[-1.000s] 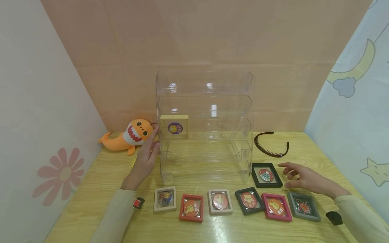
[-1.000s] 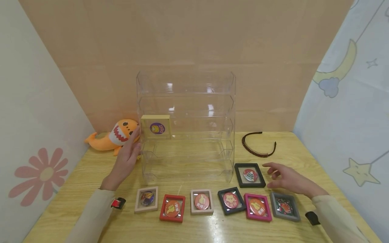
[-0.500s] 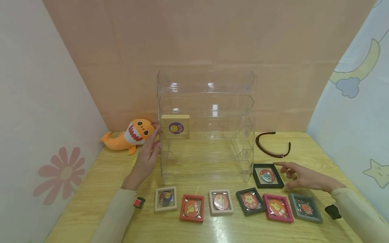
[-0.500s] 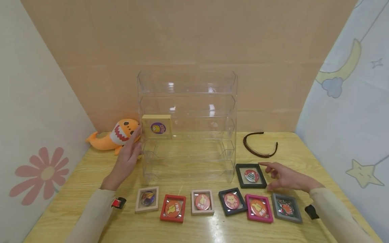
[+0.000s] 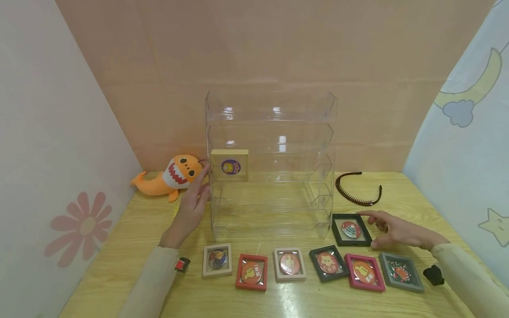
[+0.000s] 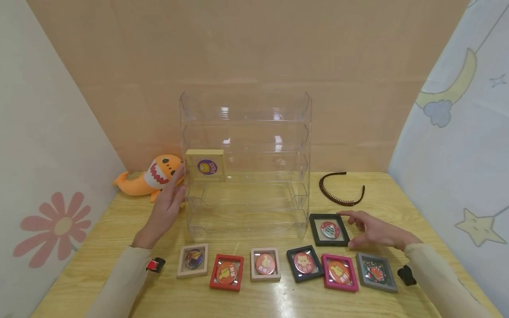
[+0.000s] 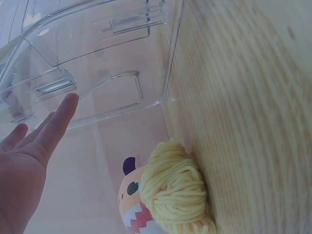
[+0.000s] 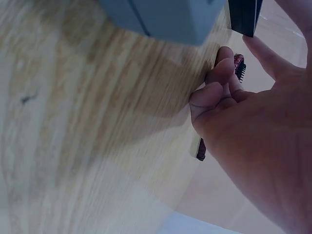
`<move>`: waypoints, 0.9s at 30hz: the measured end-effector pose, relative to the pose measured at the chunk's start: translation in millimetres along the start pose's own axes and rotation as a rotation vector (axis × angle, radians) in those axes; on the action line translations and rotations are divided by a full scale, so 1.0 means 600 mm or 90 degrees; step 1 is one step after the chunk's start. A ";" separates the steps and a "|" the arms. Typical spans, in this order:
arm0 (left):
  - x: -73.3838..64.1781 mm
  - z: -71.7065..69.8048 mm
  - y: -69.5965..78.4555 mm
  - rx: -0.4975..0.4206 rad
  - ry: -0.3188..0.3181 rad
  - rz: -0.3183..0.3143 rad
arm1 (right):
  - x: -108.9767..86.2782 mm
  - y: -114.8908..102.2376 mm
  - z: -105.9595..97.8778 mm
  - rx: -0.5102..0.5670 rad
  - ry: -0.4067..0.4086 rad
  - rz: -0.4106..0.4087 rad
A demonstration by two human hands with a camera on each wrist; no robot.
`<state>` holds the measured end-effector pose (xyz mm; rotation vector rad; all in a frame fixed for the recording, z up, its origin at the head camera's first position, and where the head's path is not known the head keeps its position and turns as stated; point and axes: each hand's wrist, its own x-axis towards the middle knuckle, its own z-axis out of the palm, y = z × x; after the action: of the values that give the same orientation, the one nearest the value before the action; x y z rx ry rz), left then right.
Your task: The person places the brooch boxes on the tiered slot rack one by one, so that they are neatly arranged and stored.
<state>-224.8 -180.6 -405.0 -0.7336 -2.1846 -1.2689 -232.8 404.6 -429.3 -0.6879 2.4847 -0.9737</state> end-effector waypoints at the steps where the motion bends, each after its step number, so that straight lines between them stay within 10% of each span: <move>1: -0.001 0.001 -0.009 0.000 -0.001 0.000 | -0.001 0.000 0.000 0.002 0.002 0.001; 12: -0.003 0.002 -0.016 0.006 0.001 -0.002 | -0.007 0.002 0.004 0.019 0.049 -0.028; 21: 0.004 -0.006 0.047 0.018 0.007 0.009 | -0.009 0.007 0.006 0.136 0.029 -0.048; 27: 0.002 0.000 0.015 0.016 0.013 0.022 | -0.011 0.009 0.006 0.184 0.012 -0.064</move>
<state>-219.8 -176.4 -398.6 -0.7417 -2.1582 -1.2246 -227.3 410.0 -434.5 -0.7154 2.2768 -1.3478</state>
